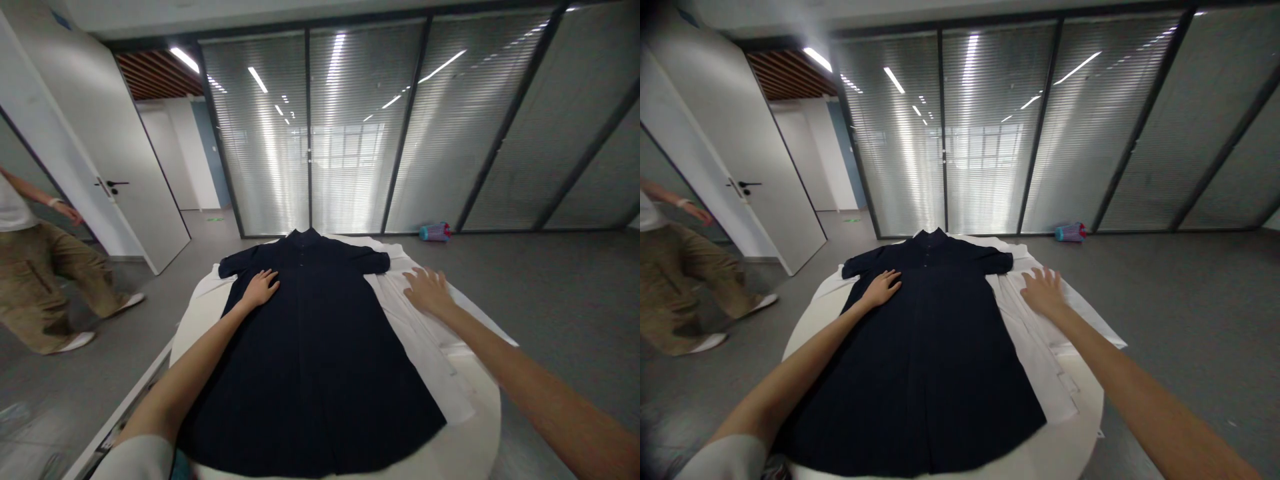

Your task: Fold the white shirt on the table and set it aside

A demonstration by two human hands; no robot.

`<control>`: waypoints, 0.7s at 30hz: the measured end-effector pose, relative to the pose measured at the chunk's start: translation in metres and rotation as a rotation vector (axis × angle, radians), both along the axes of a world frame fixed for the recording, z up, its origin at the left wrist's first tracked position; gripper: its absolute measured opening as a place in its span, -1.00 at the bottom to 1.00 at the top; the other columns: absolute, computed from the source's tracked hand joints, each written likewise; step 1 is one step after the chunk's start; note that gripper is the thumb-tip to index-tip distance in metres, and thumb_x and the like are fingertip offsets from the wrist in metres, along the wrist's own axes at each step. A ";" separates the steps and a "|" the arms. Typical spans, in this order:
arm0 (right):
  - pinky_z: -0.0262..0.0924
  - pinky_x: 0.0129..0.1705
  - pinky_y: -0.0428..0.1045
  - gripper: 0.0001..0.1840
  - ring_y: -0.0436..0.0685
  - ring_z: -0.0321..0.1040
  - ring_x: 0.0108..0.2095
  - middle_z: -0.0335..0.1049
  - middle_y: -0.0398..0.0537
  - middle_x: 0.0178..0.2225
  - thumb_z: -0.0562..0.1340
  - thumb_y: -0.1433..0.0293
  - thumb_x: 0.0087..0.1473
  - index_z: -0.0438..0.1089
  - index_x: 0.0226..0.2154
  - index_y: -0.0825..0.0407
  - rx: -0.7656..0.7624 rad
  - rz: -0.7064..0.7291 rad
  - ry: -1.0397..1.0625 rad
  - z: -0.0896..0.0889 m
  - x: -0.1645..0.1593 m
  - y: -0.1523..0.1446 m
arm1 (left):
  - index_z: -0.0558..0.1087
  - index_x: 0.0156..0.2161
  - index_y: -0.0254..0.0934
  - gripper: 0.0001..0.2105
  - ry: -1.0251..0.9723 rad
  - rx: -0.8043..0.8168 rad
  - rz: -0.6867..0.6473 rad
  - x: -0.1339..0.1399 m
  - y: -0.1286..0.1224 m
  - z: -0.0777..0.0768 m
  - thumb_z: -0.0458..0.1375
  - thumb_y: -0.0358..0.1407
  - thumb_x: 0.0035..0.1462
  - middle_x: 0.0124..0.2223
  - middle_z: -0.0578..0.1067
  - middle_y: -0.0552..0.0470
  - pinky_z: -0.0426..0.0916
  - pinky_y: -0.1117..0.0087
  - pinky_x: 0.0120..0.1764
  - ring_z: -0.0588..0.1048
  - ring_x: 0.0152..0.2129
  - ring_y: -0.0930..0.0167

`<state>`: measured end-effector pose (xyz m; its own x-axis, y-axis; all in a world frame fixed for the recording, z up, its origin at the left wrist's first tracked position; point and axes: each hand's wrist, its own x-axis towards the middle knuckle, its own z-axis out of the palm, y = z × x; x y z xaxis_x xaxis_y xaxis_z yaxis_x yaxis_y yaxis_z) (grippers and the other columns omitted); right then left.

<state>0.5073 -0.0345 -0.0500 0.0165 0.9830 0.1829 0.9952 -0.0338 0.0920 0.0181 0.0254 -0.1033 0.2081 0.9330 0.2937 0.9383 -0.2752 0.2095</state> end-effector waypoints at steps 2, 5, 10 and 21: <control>-0.14 0.32 0.34 -0.48 0.42 0.06 0.31 0.20 0.21 0.28 0.09 0.33 0.23 0.34 0.20 0.09 0.061 0.157 0.033 0.009 -0.033 0.006 | 0.43 0.20 -0.35 -0.54 -0.002 0.031 0.001 0.001 -0.004 0.003 0.01 -0.14 0.32 0.30 0.34 -0.20 0.13 0.11 0.30 0.25 0.28 0.12; 0.11 0.20 0.18 -0.52 0.34 0.30 0.14 0.37 0.22 0.14 0.08 0.26 0.29 0.40 0.14 0.13 0.014 0.398 0.137 0.016 -0.087 0.014 | 0.48 0.13 -0.38 -0.58 -0.001 0.067 -0.013 0.002 -0.011 0.008 -0.02 -0.20 0.34 0.25 0.39 -0.25 0.17 0.11 0.28 0.31 0.24 0.14; 0.22 0.06 0.15 -0.51 0.35 0.37 0.03 0.42 0.21 0.05 0.06 0.17 0.33 0.40 0.13 0.10 -0.050 0.472 0.164 0.008 -0.151 0.023 | 0.44 0.18 -0.34 -0.57 0.017 0.021 -0.034 -0.003 -0.024 0.011 0.01 -0.17 0.33 0.24 0.41 -0.23 0.16 0.03 0.27 0.34 0.22 0.13; 0.18 0.04 0.16 -0.58 0.33 0.26 0.02 0.30 0.17 0.05 0.07 0.25 0.30 0.42 0.10 0.01 0.046 0.419 0.187 -0.036 -0.164 0.021 | 0.59 -0.14 -0.28 -0.73 -0.142 0.006 -0.135 -0.003 -0.071 0.046 0.09 -0.20 0.25 -0.05 0.59 -0.15 0.41 0.22 0.06 0.55 -0.07 0.22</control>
